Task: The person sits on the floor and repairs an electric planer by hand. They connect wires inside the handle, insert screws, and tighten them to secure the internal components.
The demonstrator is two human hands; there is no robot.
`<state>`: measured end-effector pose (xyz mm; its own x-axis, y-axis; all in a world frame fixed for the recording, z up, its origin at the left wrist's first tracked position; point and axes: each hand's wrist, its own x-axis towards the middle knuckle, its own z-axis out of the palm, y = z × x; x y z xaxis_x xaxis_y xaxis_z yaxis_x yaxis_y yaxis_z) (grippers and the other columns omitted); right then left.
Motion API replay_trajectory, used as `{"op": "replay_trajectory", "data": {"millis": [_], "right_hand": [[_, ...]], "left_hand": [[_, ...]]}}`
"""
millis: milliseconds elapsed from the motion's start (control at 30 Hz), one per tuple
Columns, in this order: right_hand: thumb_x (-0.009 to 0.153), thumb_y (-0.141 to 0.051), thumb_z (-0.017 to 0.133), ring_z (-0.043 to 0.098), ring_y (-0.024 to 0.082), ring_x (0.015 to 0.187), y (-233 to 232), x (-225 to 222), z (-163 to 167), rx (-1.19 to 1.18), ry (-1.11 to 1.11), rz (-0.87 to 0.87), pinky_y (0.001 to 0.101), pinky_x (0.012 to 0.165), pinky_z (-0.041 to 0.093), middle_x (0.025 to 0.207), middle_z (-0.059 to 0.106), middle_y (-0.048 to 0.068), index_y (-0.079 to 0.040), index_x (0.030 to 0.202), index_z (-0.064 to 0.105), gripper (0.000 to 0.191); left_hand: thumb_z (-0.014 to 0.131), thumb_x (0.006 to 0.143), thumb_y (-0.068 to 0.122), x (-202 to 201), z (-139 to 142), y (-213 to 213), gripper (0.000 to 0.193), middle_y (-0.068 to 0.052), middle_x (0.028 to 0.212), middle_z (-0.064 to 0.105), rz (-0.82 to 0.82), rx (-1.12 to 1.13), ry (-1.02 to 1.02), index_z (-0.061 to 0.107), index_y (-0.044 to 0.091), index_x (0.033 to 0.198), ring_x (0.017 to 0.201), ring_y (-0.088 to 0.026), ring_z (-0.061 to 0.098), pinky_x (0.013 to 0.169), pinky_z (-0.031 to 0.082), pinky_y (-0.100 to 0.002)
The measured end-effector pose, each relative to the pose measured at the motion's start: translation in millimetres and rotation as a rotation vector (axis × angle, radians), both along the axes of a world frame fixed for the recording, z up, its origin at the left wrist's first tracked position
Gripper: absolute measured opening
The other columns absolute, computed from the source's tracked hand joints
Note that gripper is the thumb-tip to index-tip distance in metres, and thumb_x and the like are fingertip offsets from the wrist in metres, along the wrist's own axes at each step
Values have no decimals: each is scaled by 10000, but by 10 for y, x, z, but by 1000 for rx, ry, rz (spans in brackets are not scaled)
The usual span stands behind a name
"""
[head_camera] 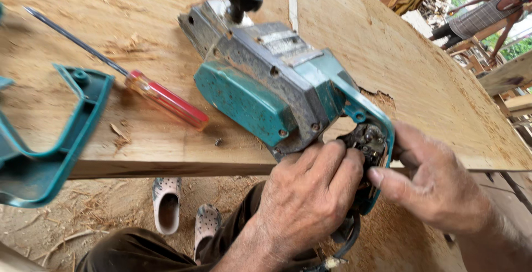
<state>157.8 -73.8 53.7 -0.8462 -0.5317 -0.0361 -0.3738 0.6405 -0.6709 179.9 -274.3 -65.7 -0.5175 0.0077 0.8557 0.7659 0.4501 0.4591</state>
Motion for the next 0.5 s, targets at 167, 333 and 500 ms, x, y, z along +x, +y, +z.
{"op": "replay_trajectory", "data": {"millis": [167,333,500], "right_hand": [[921,-121,681,713,141,1032,-51,135,-122,20,163,-119,251,715,632,1185,709,127,19,1506,461,641],[860,-89,652,688,101,869,-18,153,-324,-22,186,-326,243,497,625,1010,723,124,3,1295,554,456],[885,-87,637,674,100,889,6,114,-375,-97,141,-335,258,511,615,1065,724,132,3,1327,539,462]], "left_hand": [[662,905,147,-15,-10,27,325,-86,1040,604,-3,11,-4,632,23,1204,929,-233,649,758,530,-366],[676,916,128,-45,-20,43,340,-115,1071,618,-42,36,-18,629,17,1234,942,-263,673,772,551,-379],[703,879,99,-72,-24,52,372,-127,1073,629,-101,98,-17,626,7,1230,909,-268,688,755,559,-385]]}}
